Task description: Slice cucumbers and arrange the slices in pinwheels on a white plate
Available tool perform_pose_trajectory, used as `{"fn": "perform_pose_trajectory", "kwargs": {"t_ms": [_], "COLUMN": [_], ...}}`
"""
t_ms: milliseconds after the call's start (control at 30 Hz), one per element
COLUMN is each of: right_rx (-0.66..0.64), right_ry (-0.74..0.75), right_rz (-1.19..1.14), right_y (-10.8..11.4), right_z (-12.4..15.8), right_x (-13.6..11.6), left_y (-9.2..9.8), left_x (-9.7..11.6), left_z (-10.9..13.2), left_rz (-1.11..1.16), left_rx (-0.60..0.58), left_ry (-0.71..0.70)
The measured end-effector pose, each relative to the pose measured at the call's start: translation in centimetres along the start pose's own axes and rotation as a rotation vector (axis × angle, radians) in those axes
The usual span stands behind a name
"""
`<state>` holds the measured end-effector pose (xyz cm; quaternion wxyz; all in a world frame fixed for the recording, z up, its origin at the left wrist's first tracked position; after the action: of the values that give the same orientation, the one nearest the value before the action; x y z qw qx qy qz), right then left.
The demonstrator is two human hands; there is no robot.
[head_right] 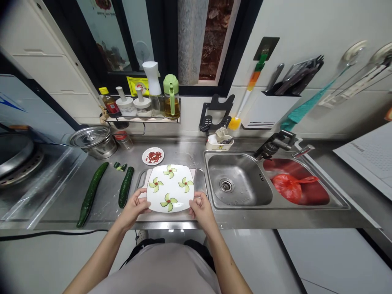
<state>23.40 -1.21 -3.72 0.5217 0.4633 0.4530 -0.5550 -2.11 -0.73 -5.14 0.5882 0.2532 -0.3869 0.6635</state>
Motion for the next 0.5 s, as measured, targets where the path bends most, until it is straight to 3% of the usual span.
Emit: {"fn": "perform_pose_trajectory", "kwargs": {"t_ms": [267,500], "right_rx": [0.014,0.160], "right_ry": [-0.017,-0.072], "right_rz": [-0.018,-0.133], "right_y": [0.00,-0.63], "right_z": [0.34,0.61], "right_x": [-0.07,0.40], "left_y": [-0.16,-0.98], "left_x": [-0.10,-0.35], "left_z": [0.27,0.67], "left_rz": [0.039,0.037], "left_rx": [-0.029,-0.037], "left_ry": [-0.009,-0.016]}}
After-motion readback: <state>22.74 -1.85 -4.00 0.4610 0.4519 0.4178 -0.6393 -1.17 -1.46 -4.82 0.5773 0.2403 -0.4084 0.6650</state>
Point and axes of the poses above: each hand's wrist, its own z-axis away from the middle knuckle, its own y-axis out of the back of the hand, x = y × z, the point moved 6 cm from there along -z, towards the middle knuckle, and after that the axes turned 10 degrees about y, right-handed, at the moved point
